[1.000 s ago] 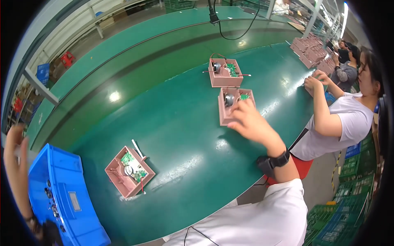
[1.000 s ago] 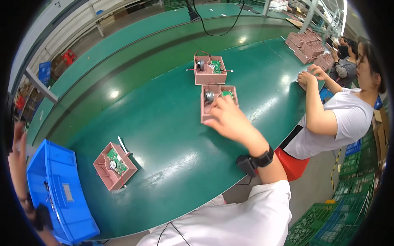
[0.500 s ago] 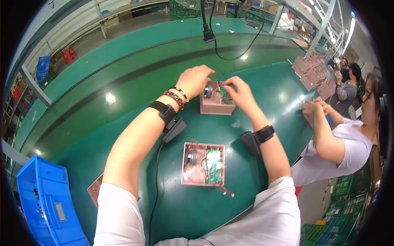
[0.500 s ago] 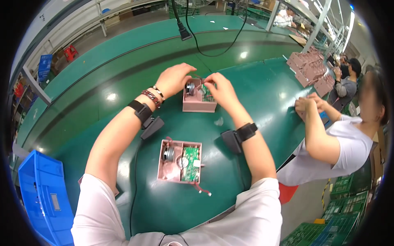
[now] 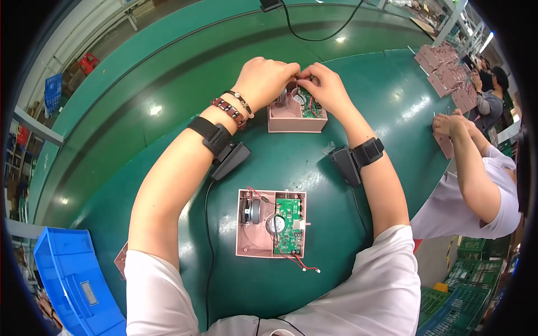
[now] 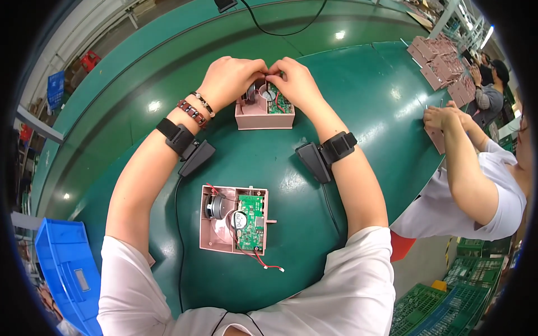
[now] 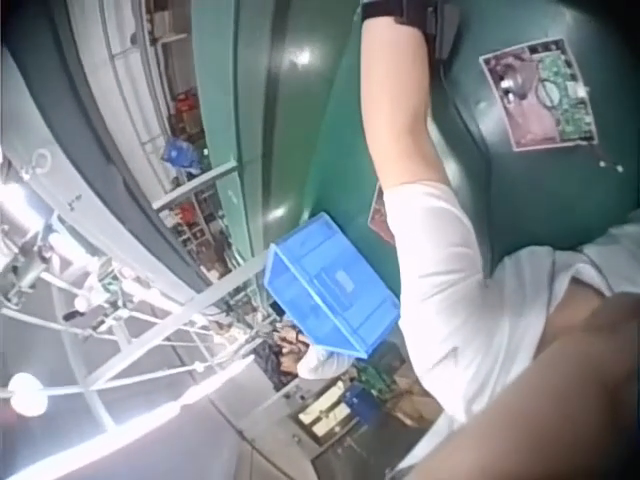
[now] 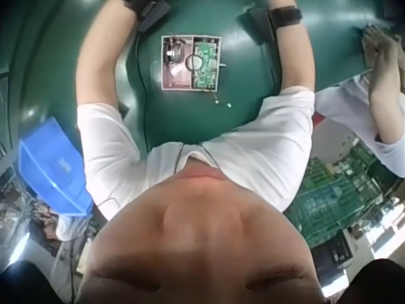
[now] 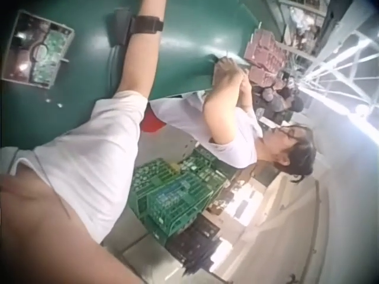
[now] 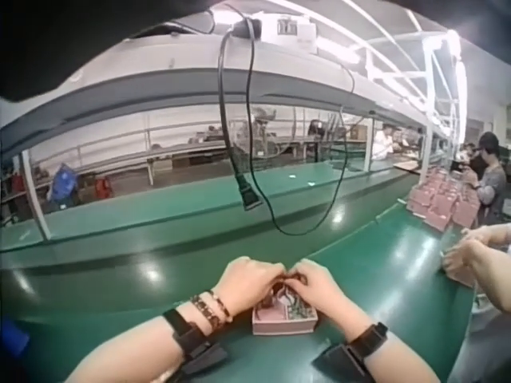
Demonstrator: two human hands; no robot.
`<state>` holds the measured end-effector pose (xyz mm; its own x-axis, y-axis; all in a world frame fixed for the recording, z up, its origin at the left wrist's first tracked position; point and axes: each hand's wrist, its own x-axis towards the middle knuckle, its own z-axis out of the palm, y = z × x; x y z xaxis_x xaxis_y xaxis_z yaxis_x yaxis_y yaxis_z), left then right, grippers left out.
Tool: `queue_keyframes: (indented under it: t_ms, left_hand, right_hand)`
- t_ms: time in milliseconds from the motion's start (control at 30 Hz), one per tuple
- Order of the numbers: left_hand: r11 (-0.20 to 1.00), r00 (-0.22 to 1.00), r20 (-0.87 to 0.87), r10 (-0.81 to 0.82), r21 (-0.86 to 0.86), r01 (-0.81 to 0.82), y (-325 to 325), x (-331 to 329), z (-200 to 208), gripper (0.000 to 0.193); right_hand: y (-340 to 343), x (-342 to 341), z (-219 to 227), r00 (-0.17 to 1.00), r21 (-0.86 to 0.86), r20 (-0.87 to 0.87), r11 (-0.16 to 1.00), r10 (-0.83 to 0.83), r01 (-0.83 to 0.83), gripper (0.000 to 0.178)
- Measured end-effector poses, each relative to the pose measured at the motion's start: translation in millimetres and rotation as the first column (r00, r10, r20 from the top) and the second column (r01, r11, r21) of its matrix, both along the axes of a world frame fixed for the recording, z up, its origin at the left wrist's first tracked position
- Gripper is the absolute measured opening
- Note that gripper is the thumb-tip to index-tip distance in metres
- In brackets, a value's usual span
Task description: The person picks up a speaker from a blue bin, places it into a pink housing, and connects the wires to the circuit board by hand, repeating the process for a second unit.
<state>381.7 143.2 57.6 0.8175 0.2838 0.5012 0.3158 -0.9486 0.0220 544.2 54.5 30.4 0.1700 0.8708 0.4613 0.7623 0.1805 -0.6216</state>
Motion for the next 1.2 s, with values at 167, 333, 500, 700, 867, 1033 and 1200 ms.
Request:
queue_keyframes:
  t_ms: [167, 333, 500, 700, 867, 1033, 1200]
  left_hand:
    - [0.999, 0.999, 0.030, 0.034, -0.035, -0.033, -8, 3, -4, 0.010]
    - [0.993, 0.997, 0.017, 0.075, -0.093, -0.073, -7, 2, -9, 0.010]
    - [0.981, 0.974, -0.196, 0.113, -0.136, -0.141, -10, 16, 10, 0.010]
    - [0.992, 0.991, -0.071, 0.113, 0.069, -0.109, -13, -17, 17, 0.013]
    - [0.947, 0.987, -0.140, -0.078, -0.319, 0.030, -71, -93, 68, 0.020]
    - [0.876, 0.938, -0.174, -0.300, -0.438, 0.199, -122, -157, 48, 0.018]
    - [0.911, 0.971, -0.063, -0.231, -0.365, 0.193, -142, -162, 28, 0.013]
  right_hand:
    - [-6, -1, -6, 0.941, 0.200, 0.320, 0.978, -0.114, 0.051, 0.008]
    - [-7, -7, -4, 0.867, 0.209, 0.469, 0.975, -0.169, 0.077, 0.009]
    - [-6, -3, -6, 0.905, 0.089, 0.391, 0.985, -0.170, 0.146, 0.008]
    - [-15, 5, 14, 0.908, 0.137, 0.380, 0.982, -0.174, 0.130, 0.010]
    - [-90, -49, 70, 0.976, 0.096, 0.054, 0.972, 0.211, -0.215, 0.015]
    - [-145, -107, 31, 0.879, -0.119, 0.228, 0.908, 0.418, -0.401, 0.018]
    - [-158, -122, 12, 0.915, -0.002, 0.044, 0.916, 0.401, -0.402, 0.020]
